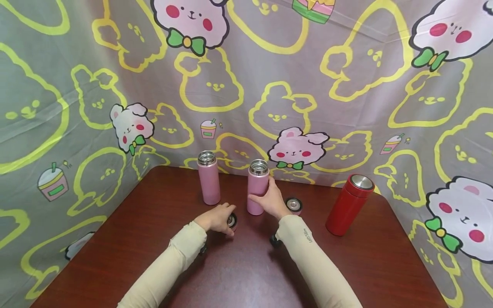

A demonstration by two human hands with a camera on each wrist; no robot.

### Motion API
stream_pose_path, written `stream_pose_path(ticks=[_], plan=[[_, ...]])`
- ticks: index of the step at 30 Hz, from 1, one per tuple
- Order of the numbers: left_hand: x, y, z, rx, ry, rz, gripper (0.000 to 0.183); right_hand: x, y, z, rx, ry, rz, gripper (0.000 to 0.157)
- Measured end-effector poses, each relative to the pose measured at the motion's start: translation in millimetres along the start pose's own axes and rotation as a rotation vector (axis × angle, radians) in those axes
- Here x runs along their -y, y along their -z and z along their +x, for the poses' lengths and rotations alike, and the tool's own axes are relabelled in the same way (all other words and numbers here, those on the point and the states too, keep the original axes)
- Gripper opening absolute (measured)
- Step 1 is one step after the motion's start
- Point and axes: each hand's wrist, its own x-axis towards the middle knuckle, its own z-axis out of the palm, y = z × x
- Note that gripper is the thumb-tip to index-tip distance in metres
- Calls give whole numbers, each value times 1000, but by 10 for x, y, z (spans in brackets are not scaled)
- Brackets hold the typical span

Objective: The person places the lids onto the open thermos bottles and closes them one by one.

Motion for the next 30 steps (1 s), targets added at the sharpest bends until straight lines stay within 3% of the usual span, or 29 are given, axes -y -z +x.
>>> stream_pose_path(ticks=[10, 17, 24, 30], plan=[[-5, -82, 7, 11, 21, 1, 85, -9, -15, 19, -13, -13, 23, 80], [18, -108, -12, -1, -36, 21, 81, -29, -11, -30, -25, -15, 6, 74], [39, -24, -107, -19, -102, -65, 74, -25, 19, -152, -36, 39, -31, 70], [26, 101, -247, -73, -135, -132, 71, -9, 95, -346, -25, 61, -21, 76]])
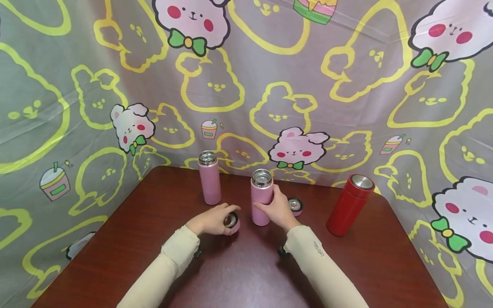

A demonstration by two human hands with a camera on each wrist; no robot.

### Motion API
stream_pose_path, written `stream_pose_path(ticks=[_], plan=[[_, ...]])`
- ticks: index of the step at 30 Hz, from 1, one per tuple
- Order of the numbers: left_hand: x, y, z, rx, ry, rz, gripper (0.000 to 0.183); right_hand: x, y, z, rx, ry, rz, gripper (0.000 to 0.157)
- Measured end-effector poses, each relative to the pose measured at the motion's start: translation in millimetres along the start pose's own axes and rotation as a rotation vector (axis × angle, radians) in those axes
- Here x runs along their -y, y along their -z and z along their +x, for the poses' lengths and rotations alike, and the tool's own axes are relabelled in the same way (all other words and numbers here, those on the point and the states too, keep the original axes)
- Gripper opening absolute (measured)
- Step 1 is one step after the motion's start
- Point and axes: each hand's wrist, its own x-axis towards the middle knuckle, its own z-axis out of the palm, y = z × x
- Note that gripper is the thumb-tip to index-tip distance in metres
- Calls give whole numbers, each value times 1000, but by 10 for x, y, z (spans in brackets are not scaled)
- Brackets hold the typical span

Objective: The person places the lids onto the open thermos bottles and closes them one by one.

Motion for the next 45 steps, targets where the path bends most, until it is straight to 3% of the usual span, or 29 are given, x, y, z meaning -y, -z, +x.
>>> stream_pose_path(ticks=[9, 15, 24, 31, 40, 45], plan=[[-96, 181, -135, -107, -63, -47, 55, 27, 128, -304, 25, 7, 42, 84], [-124, 268, -150, -169, -88, -76, 51, 58, 215, -468, 10, 73, 23, 80], [-182, 368, -114, -323, -91, -94, 52, -41, 255, -715, -6, 73, 4, 75], [-267, 410, -67, -386, -77, -151, 54, -51, 266, -785, -23, 98, -22, 75], [-386, 422, -11, -428, -58, -367, 62, -9, 290, -820, 2, 81, 22, 77], [-429, 446, -7, -430, -54, -344, 65, -61, 296, -816, 27, 51, 37, 79]])
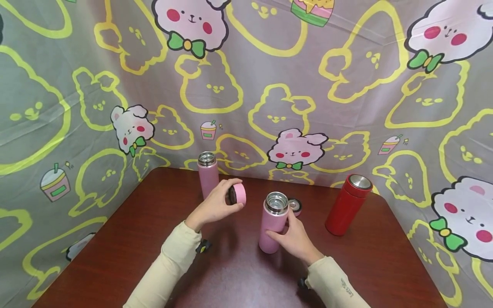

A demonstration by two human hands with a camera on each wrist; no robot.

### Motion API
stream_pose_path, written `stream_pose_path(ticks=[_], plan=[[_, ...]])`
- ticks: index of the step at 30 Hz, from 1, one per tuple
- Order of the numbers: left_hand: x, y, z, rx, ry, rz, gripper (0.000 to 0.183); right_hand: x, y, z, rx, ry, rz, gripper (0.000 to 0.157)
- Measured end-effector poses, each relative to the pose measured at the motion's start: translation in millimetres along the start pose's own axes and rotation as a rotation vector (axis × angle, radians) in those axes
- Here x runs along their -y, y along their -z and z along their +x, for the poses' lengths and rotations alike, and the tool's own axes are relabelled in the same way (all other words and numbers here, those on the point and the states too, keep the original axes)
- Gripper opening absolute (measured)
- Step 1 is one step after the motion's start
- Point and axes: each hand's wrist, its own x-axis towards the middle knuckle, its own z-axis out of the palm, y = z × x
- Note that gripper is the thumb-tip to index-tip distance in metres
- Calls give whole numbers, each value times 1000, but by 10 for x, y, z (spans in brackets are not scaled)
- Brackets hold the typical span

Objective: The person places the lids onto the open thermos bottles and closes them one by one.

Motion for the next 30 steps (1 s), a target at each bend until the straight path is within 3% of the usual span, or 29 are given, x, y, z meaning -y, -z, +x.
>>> stream_pose_path(ticks=[6, 15, 23, 30], plan=[[-7, -29, 22, -8, 5, 0, 63, -39, 17, 2, 30, 7, -6, 80], [11, -41, 53, -116, -23, -88, 60, -18, 91, -29, 80, 56, 4, 74], [-18, -30, 63, -143, -47, -108, 56, -80, 91, -24, 107, 66, -21, 70], [-64, -58, 89, -213, -42, -200, 52, -108, 95, -24, 102, 65, -23, 69]])
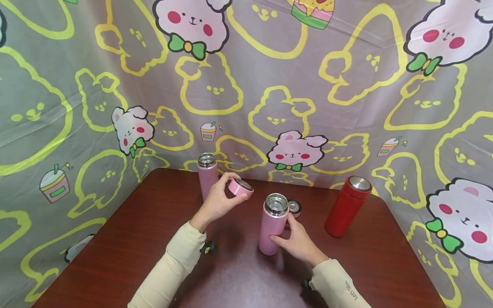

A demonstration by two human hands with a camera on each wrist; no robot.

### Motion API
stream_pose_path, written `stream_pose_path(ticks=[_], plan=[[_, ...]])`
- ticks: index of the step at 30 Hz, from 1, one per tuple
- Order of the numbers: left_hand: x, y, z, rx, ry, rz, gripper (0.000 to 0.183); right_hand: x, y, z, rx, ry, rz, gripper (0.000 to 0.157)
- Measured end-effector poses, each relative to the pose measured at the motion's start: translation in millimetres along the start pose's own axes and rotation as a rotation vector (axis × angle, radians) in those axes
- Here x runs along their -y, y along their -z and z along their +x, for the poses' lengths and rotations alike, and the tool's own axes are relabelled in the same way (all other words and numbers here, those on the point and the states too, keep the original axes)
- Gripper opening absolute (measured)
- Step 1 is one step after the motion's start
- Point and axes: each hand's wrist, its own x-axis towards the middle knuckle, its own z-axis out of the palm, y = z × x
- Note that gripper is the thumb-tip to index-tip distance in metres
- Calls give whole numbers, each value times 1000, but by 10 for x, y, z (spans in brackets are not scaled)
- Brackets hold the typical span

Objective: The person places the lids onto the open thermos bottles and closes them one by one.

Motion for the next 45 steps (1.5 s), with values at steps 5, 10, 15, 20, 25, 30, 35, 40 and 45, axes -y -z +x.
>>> stream_pose_path(ticks=[5, 10, 15, 20, 25, 30, 35, 40, 45], plan=[[-38, -36, 8, -29, -22, -32, 51, -25, 15, -24, 18, 6, 7, 71], [-83, -87, 3, -8, -20, -63, 51, -77, 18, -38, 41, 14, 33, 71], [-131, -148, 8, -22, -51, -79, 51, -113, 15, -44, 72, 1, 47, 69], [-179, -224, 19, -9, -113, -182, 50, -138, 14, -62, 64, -6, 42, 66], [-234, -292, 11, 27, -128, -218, 49, -33, 14, -86, 44, -5, 36, 66], [-260, -345, 23, 40, -129, -218, 49, -189, -47, -53, 12, 6, 55, 73], [-282, -418, 42, 86, -130, -218, 49, -140, -73, -46, -12, -18, 43, 73], [-305, -490, 42, 122, -159, -244, 50, 75, -36, -73, -8, -6, 45, 70], [-325, -541, 34, 128, -168, -249, 50, 221, 11, -104, 15, 0, 43, 65]])
